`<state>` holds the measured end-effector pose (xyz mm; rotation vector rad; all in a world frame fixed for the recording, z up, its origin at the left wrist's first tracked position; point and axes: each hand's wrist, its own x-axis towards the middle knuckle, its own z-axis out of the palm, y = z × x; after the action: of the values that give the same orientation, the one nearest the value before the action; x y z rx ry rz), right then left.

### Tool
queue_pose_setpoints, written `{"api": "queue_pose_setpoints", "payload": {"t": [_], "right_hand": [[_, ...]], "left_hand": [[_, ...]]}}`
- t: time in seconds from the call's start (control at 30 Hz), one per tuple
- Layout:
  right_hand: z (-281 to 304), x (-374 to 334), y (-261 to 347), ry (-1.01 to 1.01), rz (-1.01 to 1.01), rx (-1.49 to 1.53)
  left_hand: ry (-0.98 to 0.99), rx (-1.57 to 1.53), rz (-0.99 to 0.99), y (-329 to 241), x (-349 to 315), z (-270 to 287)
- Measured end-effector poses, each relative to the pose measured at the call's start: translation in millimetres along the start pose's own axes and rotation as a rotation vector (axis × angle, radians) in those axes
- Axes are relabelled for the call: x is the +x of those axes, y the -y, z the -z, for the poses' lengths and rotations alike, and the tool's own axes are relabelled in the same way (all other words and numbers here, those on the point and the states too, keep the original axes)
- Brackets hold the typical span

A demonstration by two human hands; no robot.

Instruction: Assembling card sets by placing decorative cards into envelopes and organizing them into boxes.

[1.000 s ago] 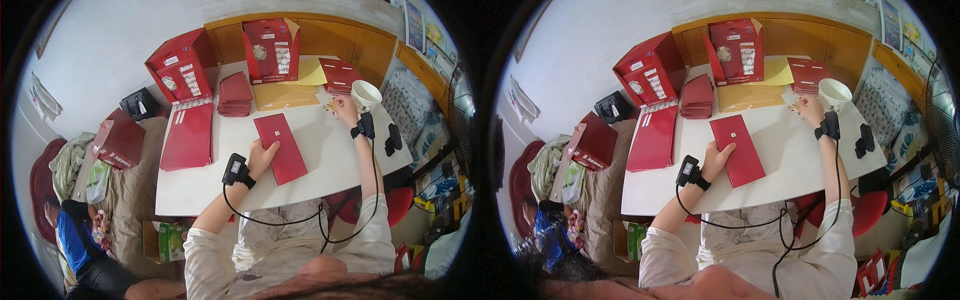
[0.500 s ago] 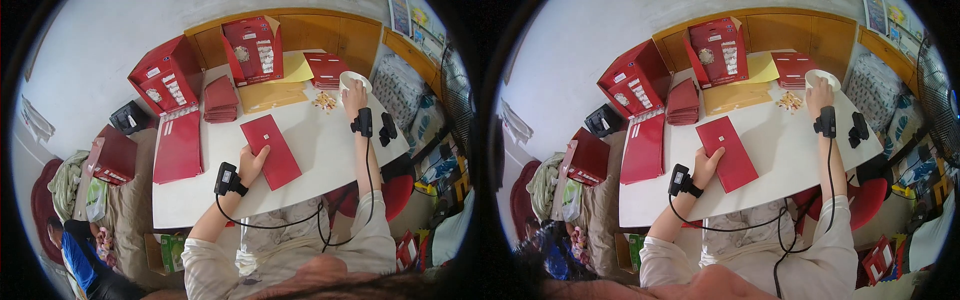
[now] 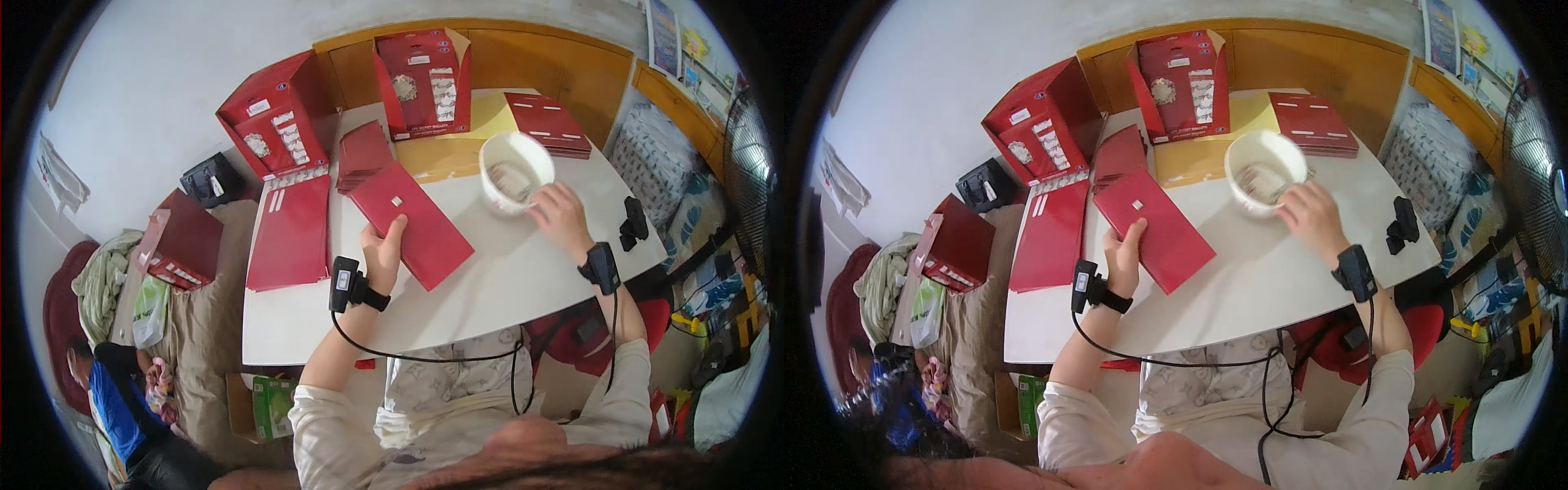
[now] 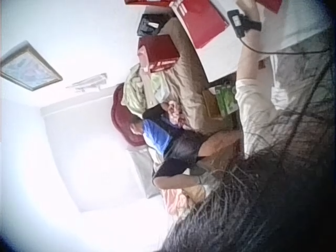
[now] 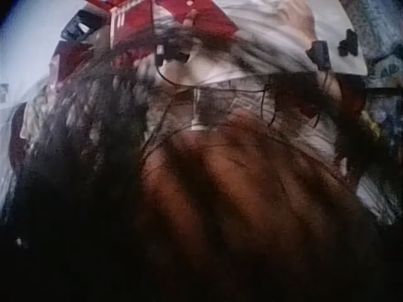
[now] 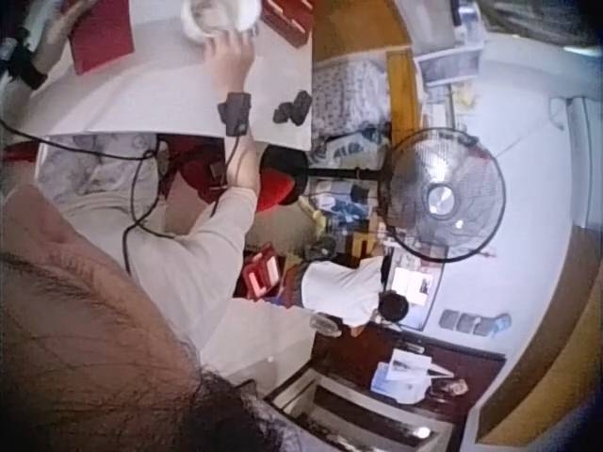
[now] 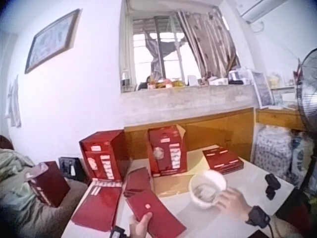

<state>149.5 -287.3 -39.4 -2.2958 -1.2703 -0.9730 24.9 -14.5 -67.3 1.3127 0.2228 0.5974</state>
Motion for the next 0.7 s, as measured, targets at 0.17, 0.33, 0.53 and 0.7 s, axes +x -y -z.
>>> {"api": "queue_pose_setpoints", "payload": {"t": [0.17,0.33,0.53,0.7], "right_hand": [[2,10,36,0.078,0.136,0.14],[20,41,34,0.109,0.266,0.268],[-26,81,8,0.513,0.074,0.515],[-55,96,19,1.044,0.092,0.214]], "left_hand": [[-0.096,-0.025,-0.156,-14,0,8],[-0.03,0.206,-0.285,-9,-7,22],[0.024,0.255,-0.095,14,-12,28],[0.034,0.261,-0.047,21,-11,27]]}}
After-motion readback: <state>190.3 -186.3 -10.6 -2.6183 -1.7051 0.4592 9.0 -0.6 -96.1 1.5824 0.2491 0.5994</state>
